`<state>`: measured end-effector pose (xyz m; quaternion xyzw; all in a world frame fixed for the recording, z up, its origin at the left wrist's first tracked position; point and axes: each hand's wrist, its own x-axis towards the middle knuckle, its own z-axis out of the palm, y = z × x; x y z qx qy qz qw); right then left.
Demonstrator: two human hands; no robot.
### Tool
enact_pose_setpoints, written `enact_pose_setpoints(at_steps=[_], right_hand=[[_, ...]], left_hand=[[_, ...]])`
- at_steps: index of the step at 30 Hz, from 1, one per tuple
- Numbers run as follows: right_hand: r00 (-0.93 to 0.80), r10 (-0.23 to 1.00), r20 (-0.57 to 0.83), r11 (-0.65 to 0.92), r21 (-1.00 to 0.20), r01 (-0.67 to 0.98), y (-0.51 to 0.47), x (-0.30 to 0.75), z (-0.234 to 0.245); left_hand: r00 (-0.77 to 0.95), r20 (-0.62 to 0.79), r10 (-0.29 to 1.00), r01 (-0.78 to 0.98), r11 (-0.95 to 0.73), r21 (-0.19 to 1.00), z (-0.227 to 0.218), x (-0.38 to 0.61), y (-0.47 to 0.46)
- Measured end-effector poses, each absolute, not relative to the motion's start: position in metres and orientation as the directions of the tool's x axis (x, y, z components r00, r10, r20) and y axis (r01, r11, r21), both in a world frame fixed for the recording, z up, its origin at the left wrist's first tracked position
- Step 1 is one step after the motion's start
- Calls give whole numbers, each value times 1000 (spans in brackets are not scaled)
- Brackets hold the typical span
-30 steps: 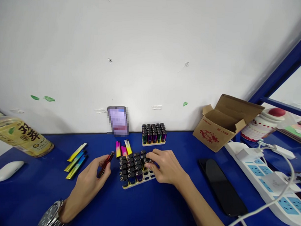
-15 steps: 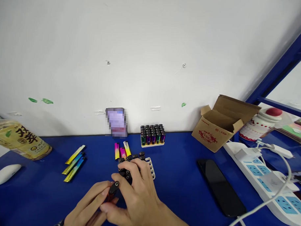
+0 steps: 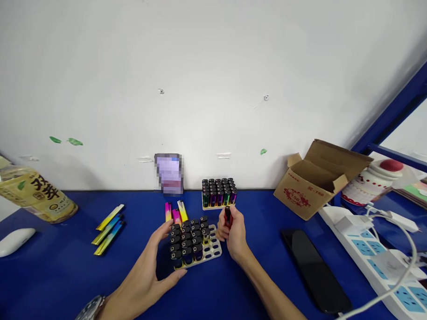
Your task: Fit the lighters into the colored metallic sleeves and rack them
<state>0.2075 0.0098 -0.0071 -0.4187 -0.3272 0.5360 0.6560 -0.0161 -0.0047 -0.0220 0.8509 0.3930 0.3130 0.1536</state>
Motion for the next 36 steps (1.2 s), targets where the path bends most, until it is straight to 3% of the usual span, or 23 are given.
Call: enact_pose_setpoints(at_steps=[4,12,17,22,28,36], right_hand=[[136,983,-125,-56,-903,-426,14,206,-18],[252,966,-56,22,-955,-295,18,213,-24],[274,955,-112,-36,-962,-270,19,213,-24],[340,937,-75,23,-961,-276,19,211,-24],[303,944,-129,-36,-956,-292,19,212,-22],[268,960,-80,-18,-974,-226,20,215,-28]], left_hand=[[521,350,779,558,-621,551,-28,-16,-2],[449,340,826,542,-555,632,-25,-26,6],[503,320,803,526,-578,624,-18,-43,17],[496,337,800,531,-586,611,-20,-50,20],[498,387,776,531,-626,571,-22,-48,19],[546,379,747,538,-660,525,-26,-50,22]])
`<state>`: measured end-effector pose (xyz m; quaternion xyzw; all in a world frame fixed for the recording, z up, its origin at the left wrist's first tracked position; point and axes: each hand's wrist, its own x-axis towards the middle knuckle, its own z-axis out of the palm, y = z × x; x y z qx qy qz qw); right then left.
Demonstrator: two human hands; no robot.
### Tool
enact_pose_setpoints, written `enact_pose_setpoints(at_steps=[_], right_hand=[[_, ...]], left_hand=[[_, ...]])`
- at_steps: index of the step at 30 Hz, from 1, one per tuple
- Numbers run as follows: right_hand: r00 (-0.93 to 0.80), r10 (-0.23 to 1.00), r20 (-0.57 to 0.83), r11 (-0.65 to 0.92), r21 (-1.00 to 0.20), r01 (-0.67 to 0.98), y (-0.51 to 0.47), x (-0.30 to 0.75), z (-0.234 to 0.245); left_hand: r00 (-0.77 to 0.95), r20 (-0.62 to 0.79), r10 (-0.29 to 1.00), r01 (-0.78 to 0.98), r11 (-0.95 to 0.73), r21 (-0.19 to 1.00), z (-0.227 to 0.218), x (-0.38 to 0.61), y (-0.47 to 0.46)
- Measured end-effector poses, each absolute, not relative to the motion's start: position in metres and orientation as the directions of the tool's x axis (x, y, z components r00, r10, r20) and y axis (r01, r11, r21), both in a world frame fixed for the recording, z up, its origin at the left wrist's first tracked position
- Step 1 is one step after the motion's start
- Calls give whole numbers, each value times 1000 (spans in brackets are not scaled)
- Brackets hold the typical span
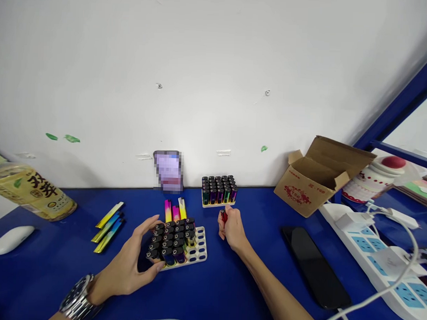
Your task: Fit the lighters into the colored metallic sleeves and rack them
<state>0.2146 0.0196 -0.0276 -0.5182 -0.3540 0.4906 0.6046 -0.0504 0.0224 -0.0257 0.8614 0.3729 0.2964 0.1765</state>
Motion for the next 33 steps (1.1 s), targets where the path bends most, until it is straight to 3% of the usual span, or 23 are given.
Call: enact_pose_setpoints(at_steps=[10,15,18,22,25,27,30,33], right_hand=[[254,967,-12,24,-990,-138,18,214,-31],[255,967,-6,27,-992,-124,17,214,-29],[263,965,5,41,-990,-133,16,213,-29],[251,965,77,117,-982,-151,15,210,-32],[233,956,180,205,-975,-88,13,209,-32],[209,943,260,256,-966,46,10,209,-30],[154,904,399,350,-897,268,6,209,-24],[122,869,479,432,-857,280,1,210,-21]], left_hand=[[631,442,637,501,-770,395,-23,-53,29],[627,501,596,432,-802,413,-23,-55,31],[560,589,582,497,-805,324,-22,-56,36],[325,660,677,844,-522,120,-13,-56,46],[278,528,803,960,-251,-123,-6,-56,49],[257,416,872,958,-175,-226,-4,-56,48],[258,333,907,950,-176,-257,-2,-55,46],[274,312,910,949,-202,-243,-2,-55,45]])
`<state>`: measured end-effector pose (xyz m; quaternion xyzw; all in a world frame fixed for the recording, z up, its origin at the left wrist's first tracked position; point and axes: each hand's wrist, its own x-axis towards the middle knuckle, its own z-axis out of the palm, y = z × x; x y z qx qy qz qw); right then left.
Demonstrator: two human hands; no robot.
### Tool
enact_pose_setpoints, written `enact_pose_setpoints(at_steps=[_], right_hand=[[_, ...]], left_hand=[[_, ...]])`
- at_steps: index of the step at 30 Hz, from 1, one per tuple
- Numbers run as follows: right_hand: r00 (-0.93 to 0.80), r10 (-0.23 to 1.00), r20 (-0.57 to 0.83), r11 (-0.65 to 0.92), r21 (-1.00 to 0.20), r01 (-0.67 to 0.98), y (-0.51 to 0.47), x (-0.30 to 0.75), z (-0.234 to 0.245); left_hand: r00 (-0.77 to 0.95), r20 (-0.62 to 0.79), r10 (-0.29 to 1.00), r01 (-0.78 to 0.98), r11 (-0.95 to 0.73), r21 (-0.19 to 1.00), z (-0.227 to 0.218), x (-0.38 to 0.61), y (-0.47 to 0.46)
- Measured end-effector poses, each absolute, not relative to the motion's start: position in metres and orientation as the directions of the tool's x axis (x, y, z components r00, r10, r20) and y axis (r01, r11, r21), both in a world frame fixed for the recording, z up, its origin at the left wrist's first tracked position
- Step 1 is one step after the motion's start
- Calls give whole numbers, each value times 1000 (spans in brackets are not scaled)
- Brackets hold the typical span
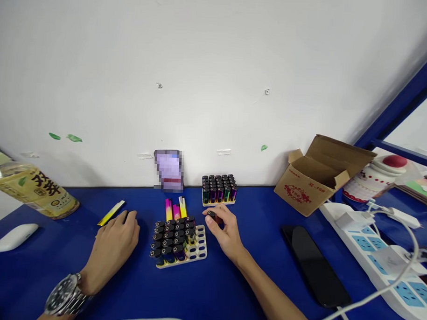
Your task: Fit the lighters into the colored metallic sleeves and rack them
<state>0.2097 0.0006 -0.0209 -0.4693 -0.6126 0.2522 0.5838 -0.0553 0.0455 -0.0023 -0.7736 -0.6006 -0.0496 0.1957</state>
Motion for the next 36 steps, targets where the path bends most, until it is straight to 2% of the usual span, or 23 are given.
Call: enact_pose_setpoints(at_steps=[4,9,11,14,17,20,25,29,31,33,36], right_hand=[[101,834,542,517,-833,194,-6,205,-22],[6,724,690,653,-688,318,-15,196,-21],[-41,711,702,657,-642,396,-18,195,-18],[-116,679,725,673,-551,494,-19,196,-13],[-234,589,773,765,-441,470,-17,197,-8],[-315,516,797,824,-361,437,-17,196,-6],[-268,492,828,794,-300,529,-21,193,-5],[-158,477,865,767,-322,555,-22,190,-6],[-109,481,870,756,-349,554,-22,188,-5],[-88,497,863,742,-371,559,-23,186,-4],[-90,527,845,702,-373,606,-26,181,2]], left_hand=[[318,300,899,946,-279,-167,-12,-60,49],[382,386,840,917,-398,-42,-23,-65,52],[395,419,817,911,-409,-61,-19,-63,50],[384,390,837,923,-346,-166,-7,-59,45],[365,332,870,925,-297,-239,0,-55,42],[388,285,877,916,-333,-222,-3,-56,43],[408,271,872,913,-384,-139,-9,-58,44],[362,219,906,932,-345,-114,-10,-58,46],[375,273,886,925,-376,-49,-10,-59,46],[397,430,811,890,-454,34,-8,-58,46],[408,716,567,762,-643,76,4,-52,38]])
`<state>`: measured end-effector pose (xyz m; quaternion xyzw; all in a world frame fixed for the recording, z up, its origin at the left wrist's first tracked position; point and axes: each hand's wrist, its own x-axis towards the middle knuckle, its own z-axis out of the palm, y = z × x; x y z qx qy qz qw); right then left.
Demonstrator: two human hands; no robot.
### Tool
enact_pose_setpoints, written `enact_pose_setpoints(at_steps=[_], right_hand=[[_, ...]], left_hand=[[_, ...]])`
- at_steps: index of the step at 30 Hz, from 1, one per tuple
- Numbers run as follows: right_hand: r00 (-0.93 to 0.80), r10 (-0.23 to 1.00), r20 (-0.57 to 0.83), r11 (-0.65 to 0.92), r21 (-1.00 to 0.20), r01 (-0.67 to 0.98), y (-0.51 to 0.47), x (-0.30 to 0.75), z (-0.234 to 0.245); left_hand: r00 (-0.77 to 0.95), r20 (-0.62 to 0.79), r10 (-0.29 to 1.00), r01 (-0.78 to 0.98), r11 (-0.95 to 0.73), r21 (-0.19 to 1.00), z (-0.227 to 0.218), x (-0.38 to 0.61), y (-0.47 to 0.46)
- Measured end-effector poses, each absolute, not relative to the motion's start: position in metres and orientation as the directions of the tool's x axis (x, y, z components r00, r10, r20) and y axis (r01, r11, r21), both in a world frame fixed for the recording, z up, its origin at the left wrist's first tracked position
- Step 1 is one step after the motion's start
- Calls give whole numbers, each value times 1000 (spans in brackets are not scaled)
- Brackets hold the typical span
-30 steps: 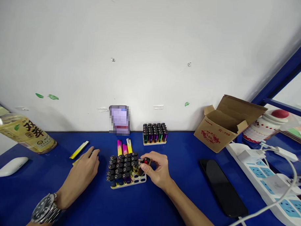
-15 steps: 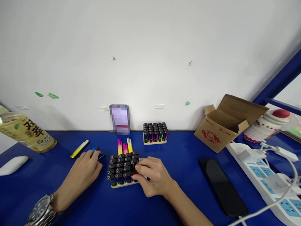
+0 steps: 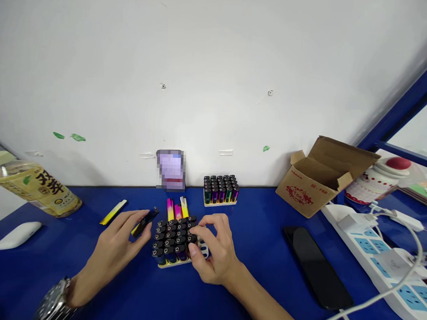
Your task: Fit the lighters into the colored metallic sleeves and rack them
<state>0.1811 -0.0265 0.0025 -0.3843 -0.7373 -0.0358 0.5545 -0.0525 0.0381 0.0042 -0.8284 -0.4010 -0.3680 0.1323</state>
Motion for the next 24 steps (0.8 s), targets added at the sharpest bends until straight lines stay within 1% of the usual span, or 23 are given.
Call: enact_pose_setpoints(at_steps=[2,3,6,9,12,14,16,17,19,21,23,24], right_hand=[[-96,538,837,672,-357,649,-30,176,9],[-102,549,829,658,-354,665,-32,172,12],[-139,598,790,643,-368,672,-38,161,20],[-133,603,786,670,-409,619,-44,153,22],[1,609,793,671,-516,532,-45,152,19],[142,620,772,666,-613,424,-41,156,15],[283,660,696,644,-718,266,-34,163,11],[334,705,625,603,-777,180,-29,167,8],[385,821,421,448,-894,21,-17,176,1],[431,871,235,307,-946,-106,-5,185,-7],[368,926,87,178,-959,-221,5,192,-15],[333,942,28,122,-957,-264,8,195,-18]], left_hand=[[396,816,420,679,-733,47,16,-46,27],[396,836,381,643,-765,44,21,-42,21],[400,860,316,536,-842,59,31,-32,-1],[470,830,302,449,-891,69,32,-27,-18],[549,793,265,389,-920,38,30,-29,-20],[529,807,264,416,-909,25,27,-34,-11],[407,842,355,545,-834,89,22,-40,7],[367,835,410,624,-774,106,19,-43,17],[326,786,525,786,-613,84,10,-51,36],[313,654,688,907,-421,9,0,-59,49],[255,504,825,964,-254,-72,-9,-65,56],[236,439,867,972,-214,-100,-12,-67,58]])
